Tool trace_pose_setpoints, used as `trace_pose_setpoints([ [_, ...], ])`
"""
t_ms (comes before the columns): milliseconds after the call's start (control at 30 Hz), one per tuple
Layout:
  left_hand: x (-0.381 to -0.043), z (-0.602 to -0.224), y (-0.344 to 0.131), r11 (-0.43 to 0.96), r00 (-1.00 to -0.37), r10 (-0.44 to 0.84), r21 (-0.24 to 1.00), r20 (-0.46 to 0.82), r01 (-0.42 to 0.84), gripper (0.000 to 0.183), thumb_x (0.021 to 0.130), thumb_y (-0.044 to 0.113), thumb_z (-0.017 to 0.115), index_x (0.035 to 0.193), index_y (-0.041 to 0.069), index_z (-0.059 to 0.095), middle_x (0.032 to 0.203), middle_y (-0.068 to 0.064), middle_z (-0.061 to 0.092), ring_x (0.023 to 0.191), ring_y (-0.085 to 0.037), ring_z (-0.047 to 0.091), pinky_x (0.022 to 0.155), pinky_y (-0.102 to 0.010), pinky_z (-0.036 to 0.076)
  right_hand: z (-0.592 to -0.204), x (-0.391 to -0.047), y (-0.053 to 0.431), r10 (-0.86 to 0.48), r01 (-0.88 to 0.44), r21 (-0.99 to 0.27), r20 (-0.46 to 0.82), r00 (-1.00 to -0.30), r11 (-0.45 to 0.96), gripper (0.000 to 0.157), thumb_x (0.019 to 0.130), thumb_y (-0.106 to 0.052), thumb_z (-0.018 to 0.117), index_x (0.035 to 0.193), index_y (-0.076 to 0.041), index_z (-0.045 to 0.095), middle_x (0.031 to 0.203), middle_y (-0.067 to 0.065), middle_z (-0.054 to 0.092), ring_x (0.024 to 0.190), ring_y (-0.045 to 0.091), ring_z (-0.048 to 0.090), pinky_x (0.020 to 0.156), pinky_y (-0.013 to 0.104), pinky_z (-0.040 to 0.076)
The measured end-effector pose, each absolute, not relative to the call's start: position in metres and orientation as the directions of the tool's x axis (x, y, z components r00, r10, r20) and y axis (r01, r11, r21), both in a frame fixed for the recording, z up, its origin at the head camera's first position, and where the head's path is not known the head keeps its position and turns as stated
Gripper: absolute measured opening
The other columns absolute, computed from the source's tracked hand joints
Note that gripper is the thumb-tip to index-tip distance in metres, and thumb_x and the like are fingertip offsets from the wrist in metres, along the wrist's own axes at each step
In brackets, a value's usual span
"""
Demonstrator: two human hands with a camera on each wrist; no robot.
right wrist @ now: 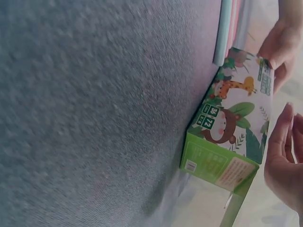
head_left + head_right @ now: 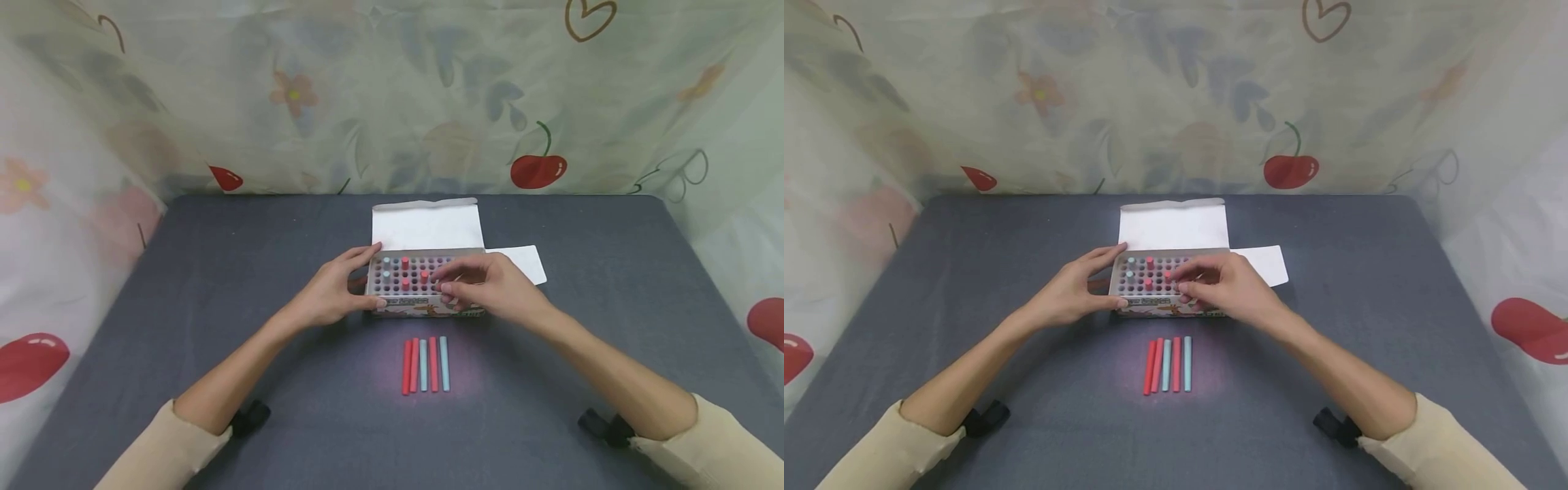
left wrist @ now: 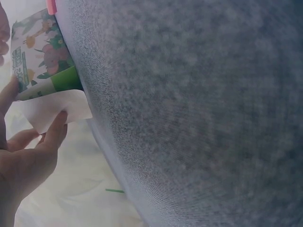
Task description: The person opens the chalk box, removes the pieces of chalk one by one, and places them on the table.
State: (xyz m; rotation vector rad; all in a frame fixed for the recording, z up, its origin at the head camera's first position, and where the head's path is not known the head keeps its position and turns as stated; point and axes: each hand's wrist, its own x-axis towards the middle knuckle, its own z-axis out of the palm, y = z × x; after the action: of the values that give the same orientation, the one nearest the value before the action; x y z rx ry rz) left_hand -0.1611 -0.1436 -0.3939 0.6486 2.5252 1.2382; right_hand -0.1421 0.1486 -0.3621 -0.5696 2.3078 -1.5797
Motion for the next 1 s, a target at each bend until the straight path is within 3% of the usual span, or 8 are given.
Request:
trace_pose_setpoints([
  [100, -0.161, -0.393, -0.143, 0.540, -0.869, 0.493, 0.794, -0.031, 0.279, 0.093, 0.085, 0.016, 0.082, 0.159, 0.019, 0.026, 0.158, -0.014, 0.029, 0.130, -0.036, 0.051, 0.100, -0.038, 0.053, -0.362, -0.147, 0.148, -0.476, -0.171, -0.930, -0.004, -0.879, 0.324, 0.023, 0.091, -0.009, 0.073, 0.113, -0.002, 0.073, 0.109, 0.011, 0.073, 0.079, 0.026, 0.070, 0.071, 0.039, 0.063],
  [400, -0.162, -0.392, -0.142, 0.540, -0.872, 0.489, 0.796, -0.033, 0.273, 0.093, 0.085, 0.015, 0.082, 0.159, 0.018, 0.026, 0.158, -0.014, 0.028, 0.132, -0.036, 0.049, 0.101, -0.039, 0.052, -0.364, -0.161, 0.143, -0.447, -0.217, -0.883, 0.009, -0.894, 0.416, 0.018, 0.090, -0.011, 0.074, 0.108, -0.010, 0.076, 0.099, 0.006, 0.074, 0.085, 0.019, 0.067, 0.072, 0.028, 0.059],
  [633, -0.161, -0.393, -0.143, 0.538, -0.875, 0.484, 0.799, -0.030, 0.270, 0.093, 0.084, 0.015, 0.082, 0.159, 0.018, 0.027, 0.157, -0.014, 0.029, 0.132, -0.035, 0.049, 0.102, -0.038, 0.051, -0.367, -0.168, 0.140, -0.457, -0.223, -0.864, -0.010, -0.889, 0.452, 0.020, 0.091, -0.012, 0.073, 0.111, -0.010, 0.074, 0.101, 0.006, 0.073, 0.084, 0.020, 0.066, 0.072, 0.029, 0.057],
  [867, -0.160, -0.393, -0.143, 0.537, -0.876, 0.481, 0.800, -0.031, 0.267, 0.093, 0.084, 0.014, 0.082, 0.159, 0.017, 0.027, 0.157, -0.014, 0.030, 0.132, -0.035, 0.050, 0.102, -0.038, 0.051, -0.368, -0.172, 0.135, -0.475, -0.207, -0.865, -0.041, -0.879, 0.457, 0.022, 0.091, -0.008, 0.072, 0.113, -0.009, 0.074, 0.108, 0.005, 0.072, 0.094, 0.017, 0.069, 0.076, 0.028, 0.057],
  [1000, -0.160, -0.393, -0.143, 0.535, -0.875, 0.484, 0.801, -0.029, 0.270, 0.093, 0.084, 0.014, 0.082, 0.159, 0.017, 0.027, 0.157, -0.014, 0.030, 0.132, -0.035, 0.050, 0.103, -0.038, 0.051, -0.368, -0.173, 0.132, -0.457, -0.201, -0.823, -0.078, -0.886, 0.531, 0.025, 0.090, -0.010, 0.073, 0.114, -0.011, 0.076, 0.104, 0.004, 0.074, 0.092, 0.016, 0.069, 0.076, 0.030, 0.056],
])
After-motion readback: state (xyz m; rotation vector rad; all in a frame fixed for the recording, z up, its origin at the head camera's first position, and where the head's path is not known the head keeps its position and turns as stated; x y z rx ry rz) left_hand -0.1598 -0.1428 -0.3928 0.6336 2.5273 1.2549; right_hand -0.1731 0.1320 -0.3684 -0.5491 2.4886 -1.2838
